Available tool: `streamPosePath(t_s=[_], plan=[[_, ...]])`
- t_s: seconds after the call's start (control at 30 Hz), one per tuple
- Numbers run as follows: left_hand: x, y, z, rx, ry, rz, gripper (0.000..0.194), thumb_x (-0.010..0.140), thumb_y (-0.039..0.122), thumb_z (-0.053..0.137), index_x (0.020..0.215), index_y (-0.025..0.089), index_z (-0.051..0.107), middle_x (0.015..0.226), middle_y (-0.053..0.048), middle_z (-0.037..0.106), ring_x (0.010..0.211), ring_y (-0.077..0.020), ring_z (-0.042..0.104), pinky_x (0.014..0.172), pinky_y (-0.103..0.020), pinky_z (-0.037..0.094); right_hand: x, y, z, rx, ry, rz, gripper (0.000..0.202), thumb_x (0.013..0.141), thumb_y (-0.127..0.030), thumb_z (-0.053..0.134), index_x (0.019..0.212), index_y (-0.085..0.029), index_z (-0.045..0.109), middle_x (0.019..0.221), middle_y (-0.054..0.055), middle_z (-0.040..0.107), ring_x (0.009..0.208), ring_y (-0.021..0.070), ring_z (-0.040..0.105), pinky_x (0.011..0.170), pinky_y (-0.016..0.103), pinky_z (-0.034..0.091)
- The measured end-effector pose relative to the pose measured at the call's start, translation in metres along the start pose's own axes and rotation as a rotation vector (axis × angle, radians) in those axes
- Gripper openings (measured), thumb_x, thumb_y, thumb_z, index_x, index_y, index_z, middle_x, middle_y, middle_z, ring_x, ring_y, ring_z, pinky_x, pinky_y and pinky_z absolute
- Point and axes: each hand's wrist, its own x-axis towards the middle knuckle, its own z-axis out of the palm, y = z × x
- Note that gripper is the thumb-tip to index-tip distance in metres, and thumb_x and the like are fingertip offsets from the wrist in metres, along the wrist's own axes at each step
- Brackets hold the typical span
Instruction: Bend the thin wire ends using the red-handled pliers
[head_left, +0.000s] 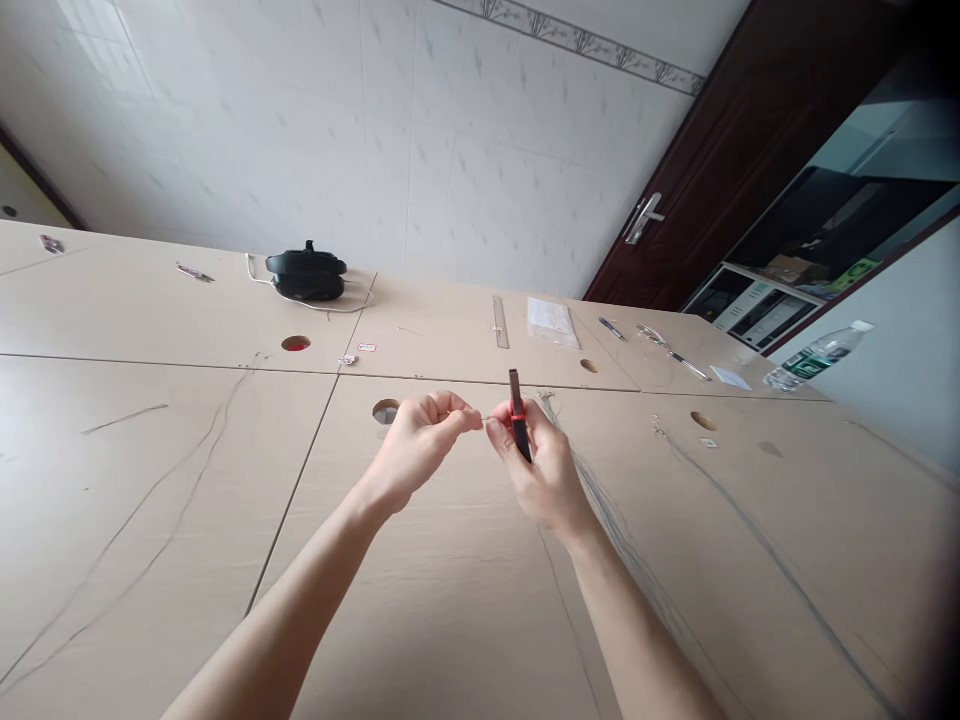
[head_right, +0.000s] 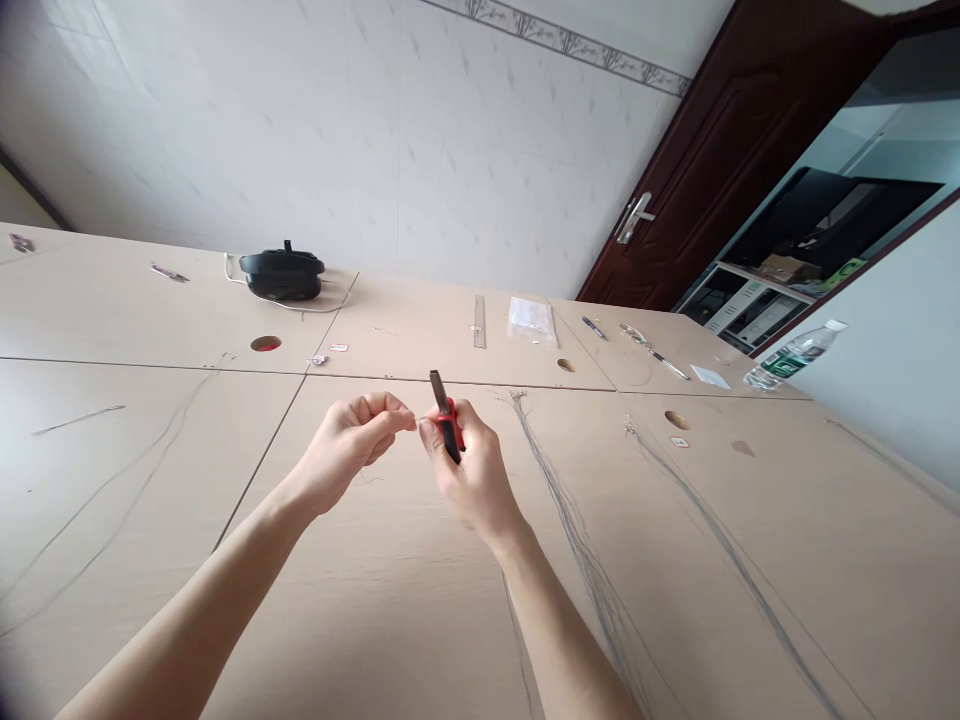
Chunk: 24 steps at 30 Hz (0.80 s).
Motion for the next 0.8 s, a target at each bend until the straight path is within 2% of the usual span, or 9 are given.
streamPosePath(t_s=[0.27, 0.37, 0.43, 0.47, 0.53, 0.6, 0.7, 0.77, 0.8], plan=[[-0.001, 0.0, -0.004, 0.04, -0.028, 0.001, 0.019, 0.082, 0.032, 0.059, 0.069, 0.019, 0.056, 0.051, 0.009, 0.024, 0.048, -0.0085, 0.018, 0.046, -0.025, 0.014, 0.0, 0.002, 0.001, -0.028, -0.021, -0.023, 0.018, 0.095, -0.035, 0.049, 0.081, -0.023, 0.047, 0.064, -0.005, 0.044, 0.055, 0.0108, 0.04, 0.054, 0.023, 0.038], [-0.001, 0.0, -0.004, 0.048, -0.005, 0.034, 0.018, 0.085, 0.032, 0.058, 0.074, 0.018, 0.061, 0.054, 0.006, 0.039, 0.049, -0.0085, 0.034, 0.048, -0.023, 0.029, 0.001, 0.003, 0.002, -0.045, 0.007, -0.044, 0.018, 0.094, -0.033, 0.049, 0.081, -0.022, 0.047, 0.066, -0.005, 0.044, 0.056, 0.0108, 0.041, 0.055, 0.023, 0.038], [-0.001, 0.001, -0.003, 0.03, 0.009, 0.082, 0.022, 0.089, 0.036, 0.055, 0.083, 0.018, 0.066, 0.068, 0.001, 0.058, 0.064, -0.0122, 0.055, 0.064, -0.025, 0.045, 0.002, 0.005, 0.002, -0.042, 0.025, -0.05, 0.017, 0.094, -0.032, 0.05, 0.08, -0.022, 0.047, 0.066, -0.005, 0.044, 0.056, 0.0106, 0.041, 0.056, 0.023, 0.038], [-0.001, 0.002, -0.005, 0.022, 0.021, 0.104, 0.025, 0.09, 0.038, 0.054, 0.089, 0.018, 0.069, 0.081, -0.003, 0.066, 0.078, -0.0154, 0.061, 0.076, -0.028, 0.049, 0.002, 0.006, 0.002, -0.036, 0.036, -0.044, 0.017, 0.094, -0.032, 0.05, 0.081, -0.022, 0.047, 0.066, -0.005, 0.044, 0.056, 0.0106, 0.041, 0.055, 0.023, 0.037], [0.0, 0.005, -0.012, -0.016, 0.038, 0.128, 0.03, 0.09, 0.044, 0.056, 0.099, 0.02, 0.072, 0.107, -0.008, 0.07, 0.104, -0.0207, 0.062, 0.094, -0.032, 0.047, 0.003, 0.009, 0.001, -0.024, 0.062, -0.014, 0.018, 0.094, -0.033, 0.051, 0.081, -0.022, 0.047, 0.065, -0.006, 0.042, 0.055, 0.0104, 0.04, 0.054, 0.023, 0.036], [-0.002, 0.01, -0.028, -0.096, -0.002, 0.125, 0.031, 0.088, 0.046, 0.06, 0.097, 0.02, 0.074, 0.112, -0.009, 0.07, 0.111, -0.0237, 0.061, 0.099, -0.034, 0.046, 0.003, 0.011, -0.001, -0.013, 0.09, 0.019, 0.019, 0.094, -0.035, 0.052, 0.081, -0.022, 0.047, 0.063, -0.007, 0.039, 0.053, 0.01, 0.036, 0.051, 0.023, 0.033], [-0.011, 0.019, -0.069, -0.206, -0.127, 0.121, 0.031, 0.087, 0.042, 0.063, 0.072, 0.016, 0.071, 0.085, -0.008, 0.072, 0.089, -0.0241, 0.067, 0.087, -0.039, 0.053, 0.001, 0.011, -0.004, 0.006, 0.095, 0.047, 0.019, 0.094, -0.034, 0.051, 0.081, -0.022, 0.046, 0.062, -0.007, 0.036, 0.051, 0.0096, 0.032, 0.049, 0.023, 0.03], [-0.019, 0.024, -0.1, -0.232, -0.109, 0.161, 0.04, 0.092, 0.033, 0.051, 0.059, 0.013, 0.063, 0.068, -0.002, 0.066, 0.075, -0.0168, 0.065, 0.078, -0.035, 0.053, 0.001, 0.009, -0.004, 0.008, 0.084, 0.045, 0.019, 0.094, -0.033, 0.051, 0.08, -0.022, 0.046, 0.063, -0.007, 0.036, 0.051, 0.0095, 0.032, 0.048, 0.023, 0.03], [-0.022, 0.025, -0.113, -0.232, -0.076, 0.154, 0.047, 0.097, 0.024, 0.036, 0.057, 0.011, 0.057, 0.062, 0.001, 0.06, 0.074, -0.0117, 0.062, 0.08, -0.035, 0.048, 0.001, 0.009, -0.004, 0.005, 0.082, 0.041, 0.018, 0.094, -0.032, 0.051, 0.08, -0.022, 0.046, 0.063, -0.007, 0.037, 0.051, 0.0095, 0.032, 0.048, 0.022, 0.03]])
